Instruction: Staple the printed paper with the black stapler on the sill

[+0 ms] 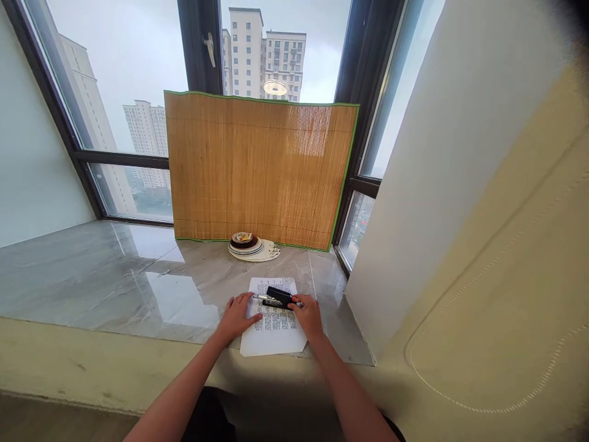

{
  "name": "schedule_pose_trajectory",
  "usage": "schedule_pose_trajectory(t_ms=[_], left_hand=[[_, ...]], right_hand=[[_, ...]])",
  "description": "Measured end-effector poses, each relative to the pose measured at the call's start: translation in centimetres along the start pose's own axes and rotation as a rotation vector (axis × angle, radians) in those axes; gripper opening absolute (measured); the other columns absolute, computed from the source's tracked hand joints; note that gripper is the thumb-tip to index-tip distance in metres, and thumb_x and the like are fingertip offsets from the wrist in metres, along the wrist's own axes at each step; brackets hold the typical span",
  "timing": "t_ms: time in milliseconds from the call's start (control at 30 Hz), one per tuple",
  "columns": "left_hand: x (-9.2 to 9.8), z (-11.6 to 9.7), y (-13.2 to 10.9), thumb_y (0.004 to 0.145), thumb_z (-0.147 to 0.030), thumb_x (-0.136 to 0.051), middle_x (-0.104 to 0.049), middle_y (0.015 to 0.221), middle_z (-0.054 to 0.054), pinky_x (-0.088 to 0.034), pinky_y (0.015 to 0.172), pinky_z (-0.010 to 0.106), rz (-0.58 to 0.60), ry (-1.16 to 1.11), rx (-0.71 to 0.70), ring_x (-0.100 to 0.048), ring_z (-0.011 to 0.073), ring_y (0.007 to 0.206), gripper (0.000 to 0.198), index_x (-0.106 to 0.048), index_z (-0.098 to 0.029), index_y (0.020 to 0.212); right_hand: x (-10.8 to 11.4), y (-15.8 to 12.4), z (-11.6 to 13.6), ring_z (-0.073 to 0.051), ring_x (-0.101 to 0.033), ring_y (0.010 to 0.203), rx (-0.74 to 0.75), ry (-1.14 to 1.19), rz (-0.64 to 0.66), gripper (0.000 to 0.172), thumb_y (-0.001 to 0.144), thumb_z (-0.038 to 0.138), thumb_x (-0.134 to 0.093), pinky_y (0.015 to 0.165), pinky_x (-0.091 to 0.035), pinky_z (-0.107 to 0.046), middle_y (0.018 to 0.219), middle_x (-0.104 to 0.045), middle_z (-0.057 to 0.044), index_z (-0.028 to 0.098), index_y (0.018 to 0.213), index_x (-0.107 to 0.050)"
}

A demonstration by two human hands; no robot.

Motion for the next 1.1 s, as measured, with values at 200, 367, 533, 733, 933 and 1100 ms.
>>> schedule_pose_trajectory(t_ms=[200, 367, 533, 733, 933, 1100], left_hand=[[-0.4, 0.8, 0.1, 0.092, -0.053, -0.069, -0.051, 0.161, 0.021, -0.022, 0.128, 0.059, -0.021, -0.007, 0.013, -0.047, 0.0353, 0.151, 0.071, -0.048, -0.020, 0.151], [-0.2, 0.9, 0.0, 0.091, -0.052, -0.070, -0.052, 0.160, 0.022, -0.024, 0.128, 0.057, -0.037, -0.019, 0.010, -0.048, 0.0364, 0.150, 0.072, -0.048, -0.018, 0.150], [-0.1, 1.3, 0.2, 0.083, -0.045, -0.080, -0.049, 0.161, 0.023, -0.028, 0.128, 0.053, -0.061, -0.103, 0.008, -0.047, 0.0352, 0.152, 0.085, -0.042, -0.017, 0.153], [0.7, 1.4, 0.1, 0.079, -0.027, -0.081, -0.058, 0.153, 0.017, -0.041, 0.122, 0.049, -0.142, -0.292, -0.024, -0.057, 0.0318, 0.143, 0.079, -0.044, -0.021, 0.149], [1.2, 3.0, 0.2, 0.089, -0.014, -0.055, -0.074, 0.122, 0.011, -0.056, 0.100, 0.040, -0.206, -0.548, 0.027, -0.074, 0.0225, 0.107, 0.044, -0.052, -0.020, 0.132], [1.1, 4.7, 0.4, 0.084, -0.022, -0.061, -0.076, 0.107, 0.009, -0.058, 0.082, 0.037, -0.255, -0.712, 0.093, -0.073, 0.0217, 0.084, 0.032, -0.055, -0.020, 0.116]], right_hand=[[-0.7, 1.0, 2.8, -0.028, -0.068, 0.123, 0.113, -0.025, 0.055, 0.046, 0.080, 0.027, -0.082, 0.107, -0.055, -0.044, 0.130, -0.073, -0.009, 0.025, 0.125, -0.073], [-3.9, 1.8, 5.0, -0.029, -0.075, 0.107, 0.103, -0.107, 0.317, 0.034, 0.085, 0.024, -0.077, 0.099, -0.057, -0.043, 0.112, -0.080, -0.006, 0.024, 0.119, -0.078], [-3.0, 0.3, 9.7, -0.026, -0.069, 0.114, 0.337, -0.259, 0.187, 0.032, 0.096, 0.018, -0.065, 0.103, -0.052, -0.039, 0.118, -0.079, -0.008, 0.024, 0.125, -0.077], [-5.8, -4.4, 13.0, -0.026, -0.063, 0.119, 0.734, -0.434, 0.285, 0.041, 0.107, 0.014, -0.045, 0.108, -0.045, -0.044, 0.129, -0.075, -0.010, 0.026, 0.137, -0.071], [-7.0, -6.4, 13.4, -0.024, -0.064, 0.115, 0.879, -0.514, 0.201, 0.038, 0.109, 0.015, -0.046, 0.102, -0.047, -0.041, 0.128, -0.075, -0.009, 0.026, 0.137, -0.071], [-6.3, -7.6, 15.2, -0.023, -0.065, 0.104, 1.051, -0.536, -0.012, 0.030, 0.106, 0.014, -0.056, 0.094, -0.048, -0.040, 0.118, -0.077, -0.009, 0.021, 0.130, -0.072]])
Point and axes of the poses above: each hand's wrist, its own y-axis towards the middle knuckle, its own x-axis out of the back of the hand, z = x × y, the point moved 10 cm from there along y, towards the middle knuckle
